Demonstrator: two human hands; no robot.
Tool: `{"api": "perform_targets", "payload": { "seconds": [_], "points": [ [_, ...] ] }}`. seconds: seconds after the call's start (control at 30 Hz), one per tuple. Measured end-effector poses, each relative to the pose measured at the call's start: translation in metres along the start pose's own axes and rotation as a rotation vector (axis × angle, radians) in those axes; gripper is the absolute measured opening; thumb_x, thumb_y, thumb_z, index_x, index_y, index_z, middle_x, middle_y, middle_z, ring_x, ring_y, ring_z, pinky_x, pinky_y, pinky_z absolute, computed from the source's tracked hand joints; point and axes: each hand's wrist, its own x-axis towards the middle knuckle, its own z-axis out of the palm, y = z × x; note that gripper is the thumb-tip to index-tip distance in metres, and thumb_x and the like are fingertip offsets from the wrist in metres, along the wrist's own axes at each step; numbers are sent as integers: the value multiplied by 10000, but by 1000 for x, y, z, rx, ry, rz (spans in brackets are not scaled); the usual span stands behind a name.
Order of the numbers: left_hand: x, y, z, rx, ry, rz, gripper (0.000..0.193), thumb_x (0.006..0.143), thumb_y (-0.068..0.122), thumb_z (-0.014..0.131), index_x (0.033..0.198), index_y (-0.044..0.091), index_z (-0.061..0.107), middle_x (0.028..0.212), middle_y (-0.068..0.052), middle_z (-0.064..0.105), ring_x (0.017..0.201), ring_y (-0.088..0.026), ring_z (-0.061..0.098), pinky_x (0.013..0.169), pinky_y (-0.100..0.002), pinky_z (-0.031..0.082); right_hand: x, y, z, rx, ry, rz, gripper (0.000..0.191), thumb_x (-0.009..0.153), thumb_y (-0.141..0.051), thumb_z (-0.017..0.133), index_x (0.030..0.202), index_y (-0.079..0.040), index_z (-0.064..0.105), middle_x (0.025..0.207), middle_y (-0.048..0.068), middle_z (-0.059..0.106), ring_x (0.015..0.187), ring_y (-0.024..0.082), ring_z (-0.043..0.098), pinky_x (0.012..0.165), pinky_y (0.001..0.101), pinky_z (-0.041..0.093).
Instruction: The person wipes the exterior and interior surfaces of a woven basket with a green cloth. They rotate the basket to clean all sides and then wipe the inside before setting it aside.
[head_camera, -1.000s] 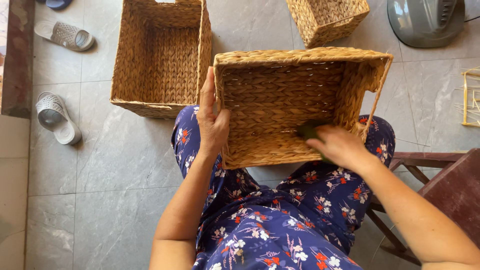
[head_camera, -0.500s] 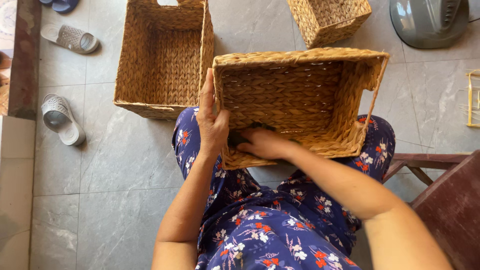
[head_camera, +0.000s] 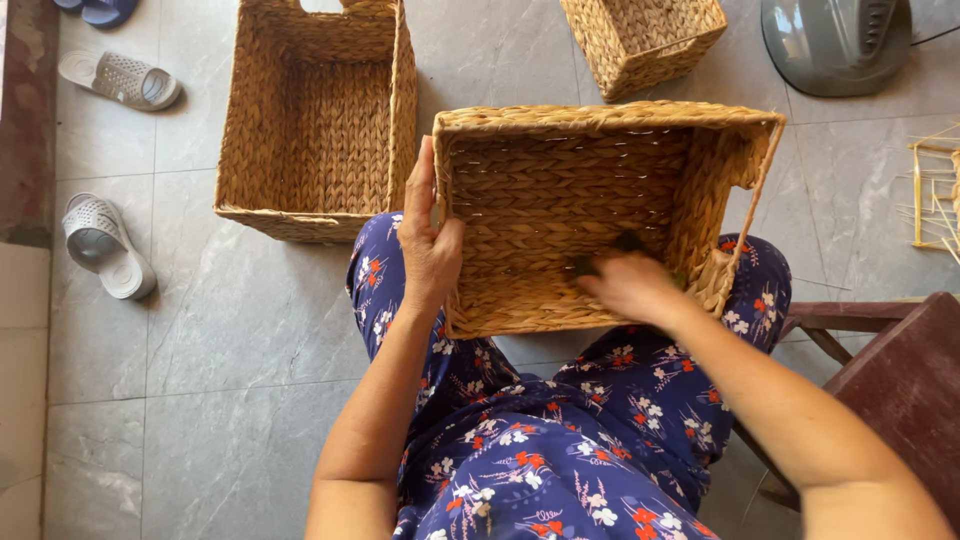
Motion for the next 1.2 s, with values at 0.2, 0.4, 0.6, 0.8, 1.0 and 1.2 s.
{"api": "perform_targets", "payload": {
  "seconds": [0.2,0.4,0.6,0.8,1.0,1.2],
  "points": [
    [-4,-4,-7,6,1,30,863,822,-216,428,1636,40,300,1679,-149,382,1581,-246,342,1312,-347,265,24,-71,15,369,99,-549,533,958,-477,547,1240,-41,670,1245,182,685,1118,397,650,949,485,526],
    [-33,-1,-13,133,-43,-75,822,797,-155,457,1587,50,354,1644,-150,398,1540,-239,372,1253,-347,307,2,-30,-11,101,1,-252,512,952,-514,520,1259,-133,672,1271,102,669,1166,338,644,989,472,518],
    [-19,10,-11,27,-64,-248,699,777,-139,447,1406,120,608,1673,-107,440,1175,-341,544,922,-354,421,-16,25,-24,44,117,2,536,950,-530,543,1187,-79,711,1152,195,728,1081,397,688,940,492,549],
    [57,73,-34,265,-364,176,636,763,-168,481,1295,125,670,1602,-126,459,1503,-315,441,1101,-338,500,-27,-6,-32,239,193,-166,557,943,-518,570,1193,-36,695,1090,235,725,1019,432,685,929,484,539],
    [121,142,-39,542,-801,549,606,750,-81,602,1321,107,679,1532,-124,535,1436,-363,492,1169,-453,414,-47,-42,-49,285,553,-376,535,919,-452,650,1201,2,670,1156,212,694,1055,417,634,895,480,517],
    [141,132,-12,509,-880,497,642,701,-93,548,1303,88,674,1502,-126,571,1364,-343,552,1124,-417,460,-21,-35,-16,-170,621,-311,413,810,-423,697,1028,-72,708,1045,125,657,1022,344,580,868,465,486]
  ]
}}
